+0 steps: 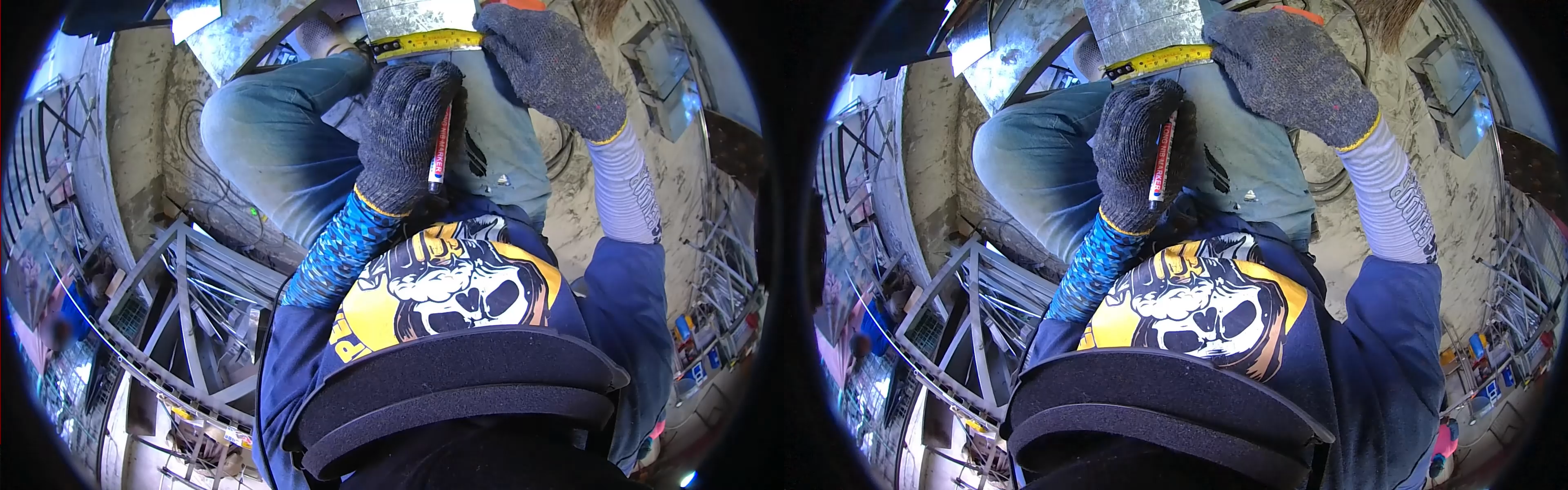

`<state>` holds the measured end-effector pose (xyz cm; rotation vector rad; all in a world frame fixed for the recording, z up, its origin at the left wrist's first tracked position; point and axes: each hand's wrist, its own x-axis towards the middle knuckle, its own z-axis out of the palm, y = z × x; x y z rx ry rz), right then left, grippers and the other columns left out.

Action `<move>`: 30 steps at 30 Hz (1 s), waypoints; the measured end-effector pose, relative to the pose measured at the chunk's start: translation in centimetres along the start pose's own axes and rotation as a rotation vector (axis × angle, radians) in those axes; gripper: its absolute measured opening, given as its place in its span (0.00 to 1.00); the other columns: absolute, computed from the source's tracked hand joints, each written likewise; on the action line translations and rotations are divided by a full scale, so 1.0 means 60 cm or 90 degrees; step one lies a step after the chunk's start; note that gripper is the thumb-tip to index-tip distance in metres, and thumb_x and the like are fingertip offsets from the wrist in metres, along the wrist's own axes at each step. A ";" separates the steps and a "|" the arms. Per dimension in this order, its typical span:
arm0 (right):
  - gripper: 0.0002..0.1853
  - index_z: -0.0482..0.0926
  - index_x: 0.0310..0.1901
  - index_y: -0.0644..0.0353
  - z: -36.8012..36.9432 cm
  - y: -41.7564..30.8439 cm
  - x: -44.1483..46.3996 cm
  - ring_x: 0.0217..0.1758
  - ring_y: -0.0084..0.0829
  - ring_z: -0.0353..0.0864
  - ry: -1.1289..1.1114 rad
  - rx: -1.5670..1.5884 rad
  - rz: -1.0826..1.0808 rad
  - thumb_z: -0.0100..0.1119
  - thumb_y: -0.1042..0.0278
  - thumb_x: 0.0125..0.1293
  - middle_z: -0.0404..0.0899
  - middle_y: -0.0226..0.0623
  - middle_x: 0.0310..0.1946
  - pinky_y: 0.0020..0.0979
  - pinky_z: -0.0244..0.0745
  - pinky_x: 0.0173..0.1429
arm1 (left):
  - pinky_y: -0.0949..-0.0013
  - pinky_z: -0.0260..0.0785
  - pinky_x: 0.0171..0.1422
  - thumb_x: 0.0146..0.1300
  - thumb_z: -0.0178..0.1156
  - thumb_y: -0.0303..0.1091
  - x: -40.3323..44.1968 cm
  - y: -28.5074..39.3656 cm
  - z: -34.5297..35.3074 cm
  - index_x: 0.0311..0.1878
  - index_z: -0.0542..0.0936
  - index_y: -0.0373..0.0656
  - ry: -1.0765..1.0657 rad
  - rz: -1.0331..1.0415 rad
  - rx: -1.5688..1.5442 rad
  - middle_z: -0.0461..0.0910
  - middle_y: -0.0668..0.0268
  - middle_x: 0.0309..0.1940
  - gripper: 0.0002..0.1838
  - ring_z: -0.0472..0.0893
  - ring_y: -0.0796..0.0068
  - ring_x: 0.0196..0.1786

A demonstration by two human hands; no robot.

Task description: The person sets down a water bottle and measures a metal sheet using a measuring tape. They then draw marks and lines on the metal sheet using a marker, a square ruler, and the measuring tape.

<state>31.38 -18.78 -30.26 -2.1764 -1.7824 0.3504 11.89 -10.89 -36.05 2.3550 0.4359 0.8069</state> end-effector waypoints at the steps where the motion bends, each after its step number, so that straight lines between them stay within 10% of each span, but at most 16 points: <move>1: 0.05 0.76 0.33 0.56 0.001 0.001 0.000 0.27 0.54 0.78 0.001 0.000 0.001 0.58 0.66 0.64 0.74 0.48 0.22 0.51 0.72 0.31 | 0.50 0.70 0.59 0.56 0.64 0.29 0.001 0.001 0.000 0.53 0.80 0.45 -0.001 0.000 -0.005 0.80 0.56 0.45 0.19 0.79 0.49 0.52; 30: 0.04 0.77 0.35 0.54 0.004 0.002 -0.004 0.27 0.53 0.80 -0.011 -0.009 0.019 0.57 0.65 0.64 0.76 0.46 0.23 0.50 0.74 0.31 | 0.50 0.71 0.58 0.57 0.62 0.29 -0.005 -0.011 0.009 0.54 0.80 0.45 -0.001 -0.002 0.031 0.80 0.55 0.46 0.19 0.79 0.49 0.52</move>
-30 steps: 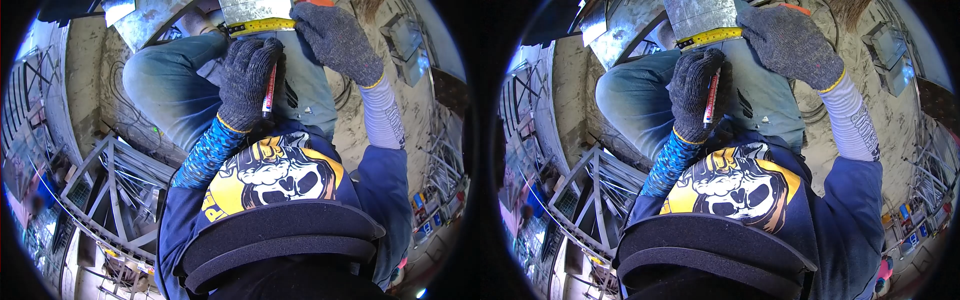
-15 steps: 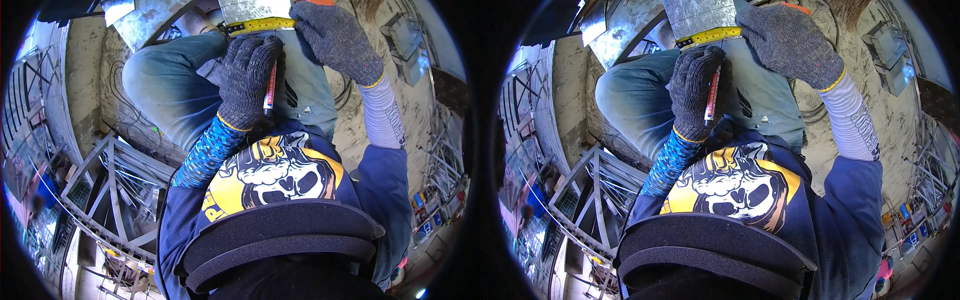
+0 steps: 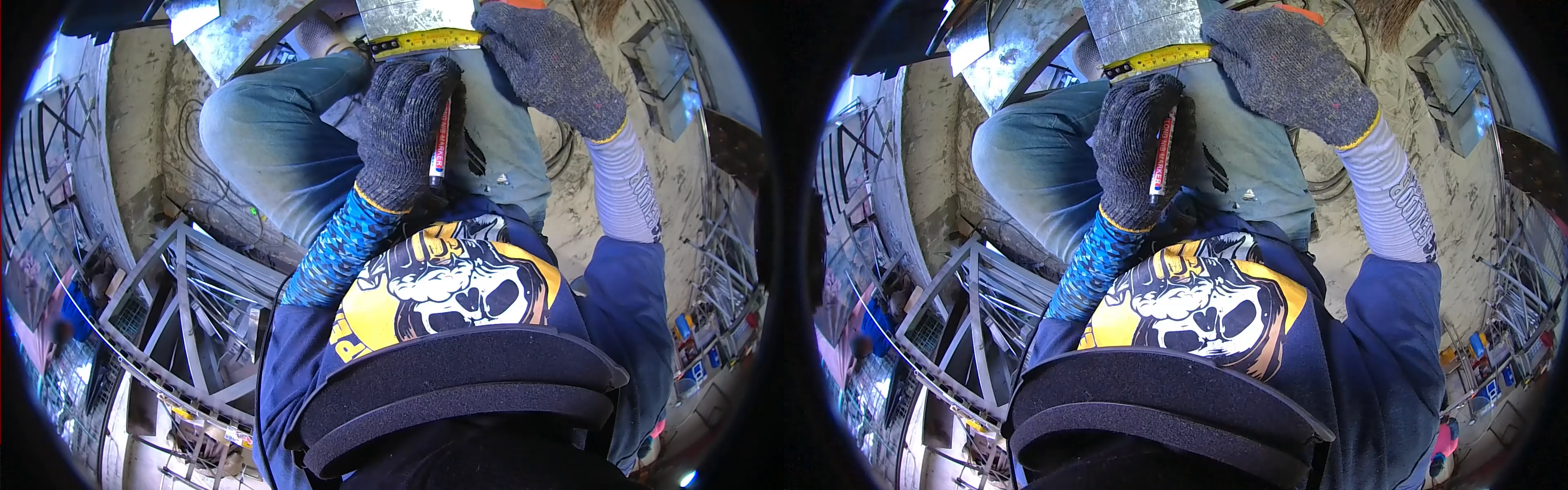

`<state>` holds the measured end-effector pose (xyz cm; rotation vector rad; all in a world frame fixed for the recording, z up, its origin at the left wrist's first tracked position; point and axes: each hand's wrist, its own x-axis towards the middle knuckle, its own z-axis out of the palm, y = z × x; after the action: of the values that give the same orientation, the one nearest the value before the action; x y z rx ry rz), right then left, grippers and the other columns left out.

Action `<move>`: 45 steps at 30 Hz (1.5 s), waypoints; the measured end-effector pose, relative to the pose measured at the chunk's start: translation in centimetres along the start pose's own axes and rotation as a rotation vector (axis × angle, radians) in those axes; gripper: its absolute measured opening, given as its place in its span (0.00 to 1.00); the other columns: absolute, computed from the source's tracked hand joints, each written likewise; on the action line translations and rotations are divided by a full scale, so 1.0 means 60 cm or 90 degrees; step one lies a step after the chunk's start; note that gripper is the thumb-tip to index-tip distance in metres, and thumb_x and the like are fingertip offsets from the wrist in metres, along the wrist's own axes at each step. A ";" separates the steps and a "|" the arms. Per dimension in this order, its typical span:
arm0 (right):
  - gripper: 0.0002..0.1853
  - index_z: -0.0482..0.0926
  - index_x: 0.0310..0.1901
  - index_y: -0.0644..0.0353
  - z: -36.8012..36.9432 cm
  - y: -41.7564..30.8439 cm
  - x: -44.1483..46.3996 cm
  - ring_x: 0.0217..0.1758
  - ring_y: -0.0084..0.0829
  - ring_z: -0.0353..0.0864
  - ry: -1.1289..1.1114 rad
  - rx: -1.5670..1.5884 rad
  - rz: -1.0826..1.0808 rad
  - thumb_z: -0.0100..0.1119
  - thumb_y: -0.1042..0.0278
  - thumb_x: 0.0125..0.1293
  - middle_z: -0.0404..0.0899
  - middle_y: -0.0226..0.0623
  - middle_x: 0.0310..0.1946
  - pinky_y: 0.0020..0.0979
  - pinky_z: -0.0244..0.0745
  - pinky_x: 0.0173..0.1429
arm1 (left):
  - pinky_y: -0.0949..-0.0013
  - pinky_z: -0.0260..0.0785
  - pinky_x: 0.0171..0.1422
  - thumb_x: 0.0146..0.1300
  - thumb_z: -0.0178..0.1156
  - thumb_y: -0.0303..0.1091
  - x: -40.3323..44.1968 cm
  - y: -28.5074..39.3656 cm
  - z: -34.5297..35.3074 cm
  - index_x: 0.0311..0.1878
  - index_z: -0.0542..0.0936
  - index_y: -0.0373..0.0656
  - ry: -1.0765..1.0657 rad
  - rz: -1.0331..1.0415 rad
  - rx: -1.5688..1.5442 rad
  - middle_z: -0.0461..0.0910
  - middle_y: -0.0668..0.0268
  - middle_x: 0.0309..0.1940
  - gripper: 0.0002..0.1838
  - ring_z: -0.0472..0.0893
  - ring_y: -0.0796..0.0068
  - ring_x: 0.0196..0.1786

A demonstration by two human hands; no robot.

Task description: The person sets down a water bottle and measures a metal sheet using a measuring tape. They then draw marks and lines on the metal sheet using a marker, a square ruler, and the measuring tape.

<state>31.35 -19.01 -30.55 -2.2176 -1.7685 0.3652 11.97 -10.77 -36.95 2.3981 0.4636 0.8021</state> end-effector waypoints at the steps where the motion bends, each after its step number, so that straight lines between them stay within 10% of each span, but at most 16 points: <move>1: 0.04 0.77 0.35 0.54 0.000 0.000 0.000 0.27 0.53 0.80 0.000 0.000 0.000 0.57 0.65 0.64 0.76 0.46 0.23 0.50 0.74 0.31 | 0.50 0.71 0.59 0.57 0.62 0.29 0.000 0.000 -0.001 0.54 0.80 0.45 -0.003 0.001 -0.010 0.80 0.55 0.47 0.19 0.79 0.49 0.52; 19: 0.05 0.77 0.36 0.55 0.009 0.008 0.001 0.30 0.55 0.81 -0.017 0.008 0.022 0.58 0.65 0.65 0.77 0.49 0.25 0.52 0.74 0.34 | 0.50 0.71 0.60 0.56 0.63 0.29 -0.006 -0.006 0.006 0.54 0.80 0.46 0.008 -0.003 -0.021 0.80 0.56 0.46 0.20 0.78 0.49 0.53; 21: 0.15 0.79 0.56 0.57 0.051 0.046 -0.003 0.38 0.45 0.86 0.050 0.024 -0.057 0.55 0.63 0.71 0.84 0.47 0.35 0.45 0.80 0.44 | 0.50 0.71 0.60 0.56 0.62 0.29 -0.003 -0.004 0.003 0.54 0.80 0.46 0.006 -0.003 -0.022 0.80 0.56 0.46 0.20 0.78 0.49 0.53; 35: 0.12 0.79 0.51 0.58 0.047 0.044 -0.005 0.37 0.45 0.85 0.068 0.008 -0.076 0.57 0.63 0.70 0.83 0.45 0.32 0.46 0.79 0.42 | 0.51 0.70 0.60 0.58 0.62 0.28 -0.004 -0.002 -0.002 0.54 0.80 0.45 -0.010 -0.020 -0.027 0.80 0.56 0.46 0.19 0.78 0.49 0.53; 40: 0.12 0.79 0.51 0.57 0.045 0.042 -0.003 0.36 0.46 0.85 0.047 0.039 -0.048 0.57 0.63 0.70 0.84 0.44 0.32 0.46 0.79 0.42 | 0.58 0.76 0.53 0.58 0.66 0.22 0.006 0.005 -0.039 0.50 0.81 0.38 0.203 -0.063 -0.214 0.83 0.57 0.46 0.15 0.82 0.55 0.50; 42: 0.15 0.77 0.55 0.59 0.053 0.052 -0.004 0.39 0.47 0.84 0.076 0.034 -0.099 0.57 0.63 0.71 0.84 0.46 0.35 0.46 0.79 0.44 | 0.59 0.77 0.53 0.65 0.63 0.28 0.011 -0.012 -0.017 0.49 0.81 0.37 0.459 -0.177 -0.629 0.84 0.55 0.47 0.11 0.83 0.53 0.51; 44: 0.17 0.76 0.57 0.61 0.050 0.052 -0.003 0.40 0.48 0.84 0.073 0.045 -0.113 0.56 0.63 0.71 0.84 0.47 0.37 0.47 0.78 0.45 | 0.56 0.77 0.54 0.60 0.63 0.28 0.057 -0.098 -0.078 0.48 0.82 0.38 0.224 0.110 0.269 0.83 0.52 0.48 0.13 0.83 0.49 0.50; 45: 0.20 0.75 0.60 0.63 0.047 0.051 -0.001 0.42 0.49 0.83 0.067 0.058 -0.122 0.56 0.63 0.71 0.83 0.48 0.39 0.47 0.78 0.45 | 0.55 0.77 0.54 0.55 0.64 0.27 0.075 -0.120 -0.081 0.47 0.82 0.38 0.156 0.095 0.230 0.83 0.51 0.48 0.15 0.83 0.48 0.50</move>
<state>33.09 -19.57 -34.30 -1.9485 -1.8495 0.2748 11.33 -1.06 -36.12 2.7012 0.5712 1.1719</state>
